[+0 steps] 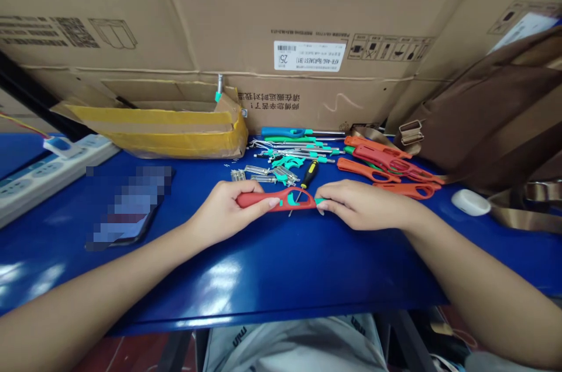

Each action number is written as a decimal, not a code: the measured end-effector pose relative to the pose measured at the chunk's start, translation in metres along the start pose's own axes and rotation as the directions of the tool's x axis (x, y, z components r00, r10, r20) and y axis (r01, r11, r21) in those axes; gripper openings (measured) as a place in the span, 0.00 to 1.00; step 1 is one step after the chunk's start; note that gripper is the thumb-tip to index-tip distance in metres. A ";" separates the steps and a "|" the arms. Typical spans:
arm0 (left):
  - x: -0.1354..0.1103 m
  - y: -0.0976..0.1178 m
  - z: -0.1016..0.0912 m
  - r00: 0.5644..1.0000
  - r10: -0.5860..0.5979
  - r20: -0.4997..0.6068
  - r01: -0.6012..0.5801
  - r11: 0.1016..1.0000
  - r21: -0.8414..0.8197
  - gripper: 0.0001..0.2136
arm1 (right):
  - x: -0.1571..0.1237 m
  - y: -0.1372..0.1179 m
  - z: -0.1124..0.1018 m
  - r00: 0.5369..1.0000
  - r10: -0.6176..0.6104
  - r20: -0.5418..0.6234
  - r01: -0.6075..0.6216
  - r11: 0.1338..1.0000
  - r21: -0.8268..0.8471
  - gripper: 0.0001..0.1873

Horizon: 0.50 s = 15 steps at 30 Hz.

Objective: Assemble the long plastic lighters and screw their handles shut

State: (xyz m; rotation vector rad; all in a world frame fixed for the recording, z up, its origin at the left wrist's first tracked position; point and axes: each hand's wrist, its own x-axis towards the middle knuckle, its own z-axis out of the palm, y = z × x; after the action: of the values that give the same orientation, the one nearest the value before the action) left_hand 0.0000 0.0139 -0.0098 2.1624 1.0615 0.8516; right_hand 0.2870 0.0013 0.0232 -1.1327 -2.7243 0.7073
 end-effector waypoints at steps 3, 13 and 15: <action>-0.002 -0.001 -0.001 0.996 0.093 -0.002 -0.092 0.994 0.052 0.13 | 0.000 0.001 0.002 0.999 -0.012 0.044 0.009 0.998 0.056 0.15; -0.006 -0.008 -0.005 0.908 0.403 0.115 -0.418 0.849 0.324 0.14 | 0.004 0.003 0.005 0.979 0.053 0.199 -0.067 0.996 0.066 0.18; -0.002 -0.008 -0.008 0.938 0.297 0.179 -0.340 0.889 0.306 0.15 | 0.005 0.005 0.005 0.983 0.073 0.167 -0.084 0.995 0.060 0.18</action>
State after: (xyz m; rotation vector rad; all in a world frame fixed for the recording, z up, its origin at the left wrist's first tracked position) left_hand -0.0104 0.0185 -0.0111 2.6939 0.8438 0.6974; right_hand 0.2852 0.0054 0.0161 -1.2243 -2.7769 0.9358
